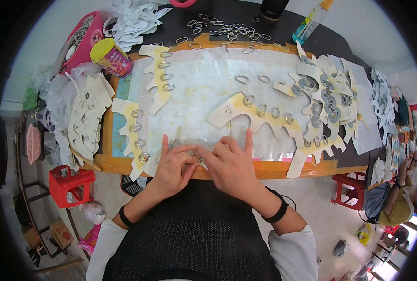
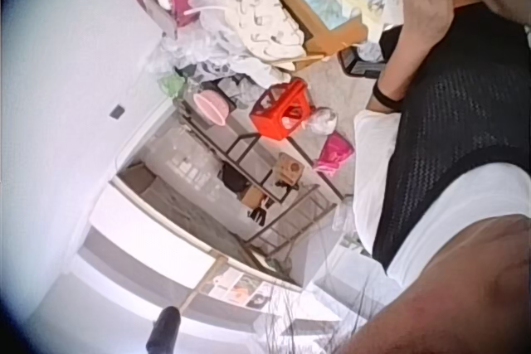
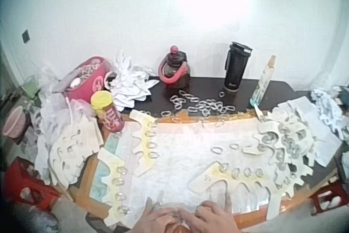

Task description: The recorder is manually inserting and aligning metal rings into pre-cut holes on pieces of shoe upper material in a factory setting.

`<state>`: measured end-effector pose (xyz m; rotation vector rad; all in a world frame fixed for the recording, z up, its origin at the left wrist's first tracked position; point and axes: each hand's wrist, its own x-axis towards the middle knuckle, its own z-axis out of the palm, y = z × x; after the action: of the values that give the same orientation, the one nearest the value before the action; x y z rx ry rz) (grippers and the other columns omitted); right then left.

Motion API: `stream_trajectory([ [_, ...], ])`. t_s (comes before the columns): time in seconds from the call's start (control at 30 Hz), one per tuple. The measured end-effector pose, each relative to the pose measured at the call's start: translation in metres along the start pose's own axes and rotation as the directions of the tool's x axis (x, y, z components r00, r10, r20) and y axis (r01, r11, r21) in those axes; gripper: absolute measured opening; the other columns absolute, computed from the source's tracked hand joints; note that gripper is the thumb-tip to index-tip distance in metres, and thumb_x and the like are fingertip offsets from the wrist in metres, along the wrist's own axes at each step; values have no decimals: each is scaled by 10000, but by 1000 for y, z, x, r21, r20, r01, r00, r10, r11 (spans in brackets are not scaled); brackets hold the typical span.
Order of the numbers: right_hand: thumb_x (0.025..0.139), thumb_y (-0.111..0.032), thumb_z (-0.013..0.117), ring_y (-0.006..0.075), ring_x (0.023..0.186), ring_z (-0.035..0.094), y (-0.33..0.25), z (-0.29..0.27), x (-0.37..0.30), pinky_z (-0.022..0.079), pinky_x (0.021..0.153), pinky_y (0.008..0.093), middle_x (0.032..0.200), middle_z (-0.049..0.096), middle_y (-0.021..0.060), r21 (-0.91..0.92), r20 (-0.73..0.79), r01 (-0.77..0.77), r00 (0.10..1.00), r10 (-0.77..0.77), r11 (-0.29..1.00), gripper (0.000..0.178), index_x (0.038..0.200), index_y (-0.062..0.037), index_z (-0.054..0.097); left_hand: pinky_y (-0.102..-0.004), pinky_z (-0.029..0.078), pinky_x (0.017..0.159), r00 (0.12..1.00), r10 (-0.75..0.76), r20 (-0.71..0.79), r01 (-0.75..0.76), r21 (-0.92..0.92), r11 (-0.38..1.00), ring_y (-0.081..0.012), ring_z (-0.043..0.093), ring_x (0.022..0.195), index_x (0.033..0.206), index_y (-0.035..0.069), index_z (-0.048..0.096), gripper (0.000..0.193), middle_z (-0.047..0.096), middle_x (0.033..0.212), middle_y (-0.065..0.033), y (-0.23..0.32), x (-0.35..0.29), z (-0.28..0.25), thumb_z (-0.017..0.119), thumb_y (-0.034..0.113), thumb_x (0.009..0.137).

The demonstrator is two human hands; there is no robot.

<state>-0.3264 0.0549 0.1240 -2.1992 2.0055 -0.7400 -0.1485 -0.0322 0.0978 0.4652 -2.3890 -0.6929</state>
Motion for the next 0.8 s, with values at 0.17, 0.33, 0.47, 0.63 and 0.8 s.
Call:
stream_trajectory([
  [0.17,791,-124,657,236,984,538,-2,-10,9,222,1008,700,827,488,22,-8,81,-17,997,18,1000,260,1048,-155,642,-604,140,1133,999,-31,11,31,-39,999,-255,648,1013,979,51,523,278,673,913,-77,1,-1,0,717,-7,789],
  [0.33,788,-128,659,244,973,536,-3,-10,10,244,993,702,832,486,31,18,93,-64,994,62,998,277,1063,-150,636,-616,147,1128,1000,-3,-12,3,-27,1000,-263,651,994,1002,41,508,300,670,917,-70,0,0,1,717,-9,792],
  [0.47,780,-130,664,245,969,538,-6,-7,8,237,992,706,843,491,34,13,60,-81,995,80,997,290,1068,-144,631,-630,148,1122,1000,22,-5,-22,-6,1000,-272,653,984,1012,34,494,315,657,888,-52,-1,-1,1,716,-13,793],
  [0.63,769,-136,678,230,1004,549,-5,-2,5,198,1024,696,867,521,26,24,23,-101,995,101,995,289,1053,-148,632,-628,129,1126,1000,19,-24,-18,39,999,-272,645,999,1014,29,503,299,645,871,-43,1,3,3,708,-3,799],
  [0.8,761,-132,692,202,1057,565,11,5,-8,126,1077,679,888,563,2,76,-54,-13,998,17,997,269,1023,-159,635,-625,93,1132,1000,2,4,-2,78,997,-249,630,1029,974,23,577,212,639,833,-39,6,10,0,695,21,797],
])
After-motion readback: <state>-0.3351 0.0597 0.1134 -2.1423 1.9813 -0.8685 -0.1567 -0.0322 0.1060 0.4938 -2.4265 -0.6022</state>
